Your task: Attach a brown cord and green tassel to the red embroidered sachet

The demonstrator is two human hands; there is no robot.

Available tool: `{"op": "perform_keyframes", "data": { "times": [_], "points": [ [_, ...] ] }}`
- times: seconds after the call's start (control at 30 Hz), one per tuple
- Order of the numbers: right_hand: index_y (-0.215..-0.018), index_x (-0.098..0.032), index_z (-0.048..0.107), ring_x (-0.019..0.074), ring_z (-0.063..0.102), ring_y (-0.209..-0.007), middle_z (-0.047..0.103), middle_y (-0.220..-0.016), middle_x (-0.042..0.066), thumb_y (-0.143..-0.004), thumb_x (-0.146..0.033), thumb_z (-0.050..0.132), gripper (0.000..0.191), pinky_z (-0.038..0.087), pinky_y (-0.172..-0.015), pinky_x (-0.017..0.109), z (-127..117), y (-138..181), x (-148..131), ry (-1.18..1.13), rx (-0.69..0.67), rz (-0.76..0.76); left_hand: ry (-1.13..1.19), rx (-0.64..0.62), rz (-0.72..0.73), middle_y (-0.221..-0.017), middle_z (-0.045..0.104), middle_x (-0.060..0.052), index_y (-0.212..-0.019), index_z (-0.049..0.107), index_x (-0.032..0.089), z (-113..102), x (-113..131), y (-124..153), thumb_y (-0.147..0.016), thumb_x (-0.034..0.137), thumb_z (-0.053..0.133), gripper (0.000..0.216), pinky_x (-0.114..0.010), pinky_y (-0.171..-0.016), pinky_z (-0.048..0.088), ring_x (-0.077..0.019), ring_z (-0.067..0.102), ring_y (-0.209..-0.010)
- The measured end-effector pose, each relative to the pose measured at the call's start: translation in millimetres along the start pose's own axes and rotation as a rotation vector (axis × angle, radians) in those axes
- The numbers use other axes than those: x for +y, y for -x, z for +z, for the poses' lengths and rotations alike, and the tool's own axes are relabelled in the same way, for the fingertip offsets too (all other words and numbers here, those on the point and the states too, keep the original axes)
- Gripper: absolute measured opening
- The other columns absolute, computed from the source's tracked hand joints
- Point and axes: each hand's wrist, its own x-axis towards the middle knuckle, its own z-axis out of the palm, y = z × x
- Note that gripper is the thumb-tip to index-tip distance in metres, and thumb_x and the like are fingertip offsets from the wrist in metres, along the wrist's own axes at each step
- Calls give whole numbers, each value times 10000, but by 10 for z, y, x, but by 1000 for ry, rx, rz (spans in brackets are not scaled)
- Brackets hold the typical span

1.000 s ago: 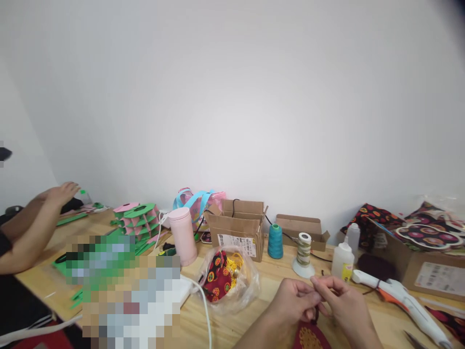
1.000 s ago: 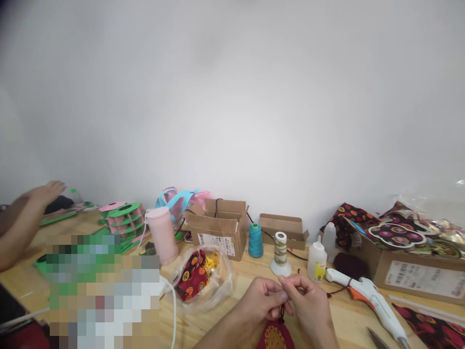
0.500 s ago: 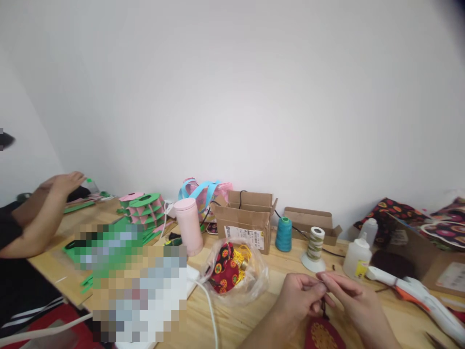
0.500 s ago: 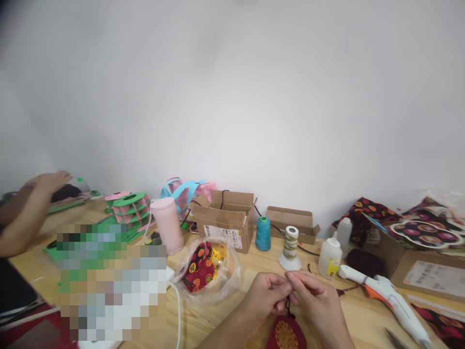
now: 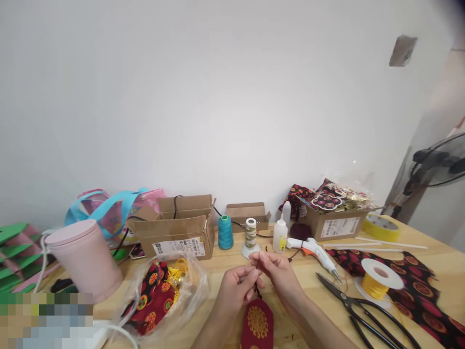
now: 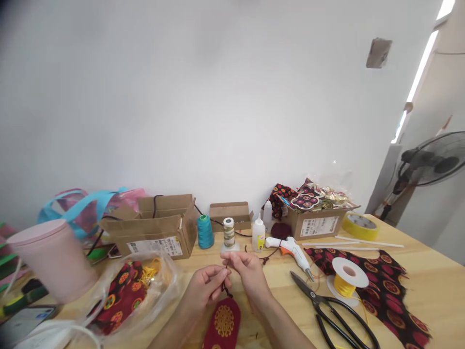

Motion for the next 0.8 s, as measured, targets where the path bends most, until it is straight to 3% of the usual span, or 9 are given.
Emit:
{"op": "perform_keyframes", "data": {
  "times": [0.1,0.27,0.4,0.47,0.6,0.67,0.8],
  "points": [
    [-872,-152,645,170,546,-807,625,-820,78,-739,-474,485,383,393,-766,297,-7,1,-46,-32,-18,15,-1,23,7,-446,493,20,-598,593,97,-13,-12,-7,-656,394,569,304,-185,-361,124,-12,251,-327],
    [-713,-139,673,87,465,-444,564,-526,-5,-623,-359,653,239,391,-534,233,18,18,-67,61,-51,11,11,28,5,-424,476,28,-567,584,95,-14,-14,-15,-658,389,569,308,-181,-360,127,-10,254,-320],
    [-549,-125,638,92,473,-467,544,-486,-8,-607,-318,675,205,379,-521,218,2,10,-19,22,2,2,19,37,0,-553,571,-16,-637,602,91,2,2,-3,-651,371,583,282,-176,-361,138,-4,287,-334],
    [-606,-130,649,118,519,-535,586,-552,18,-639,-386,634,259,403,-561,233,-11,-2,2,-29,17,29,21,49,-2,-570,585,-27,-667,611,88,4,2,0,-642,380,588,294,-176,-358,137,-6,290,-333],
    [-923,-153,627,183,551,-835,622,-893,106,-746,-520,437,449,406,-759,317,-14,-11,13,-162,6,105,33,86,4,-612,603,-36,-683,613,99,-10,-7,-3,-631,408,586,315,-171,-347,122,-8,287,-340],
    [-934,-145,626,203,538,-881,617,-917,110,-725,-481,500,415,384,-807,343,0,0,5,-85,-24,89,44,92,5,-560,580,-19,-697,616,101,-15,-4,-5,-632,418,581,326,-172,-342,111,-9,274,-334],
    [-739,-142,678,227,557,-796,636,-821,88,-585,-361,676,268,420,-744,354,33,19,-39,78,-21,28,75,76,-15,-330,367,67,-705,622,92,-4,22,-3,-631,436,575,355,-183,-348,93,-18,201,-311]
  ]
}}
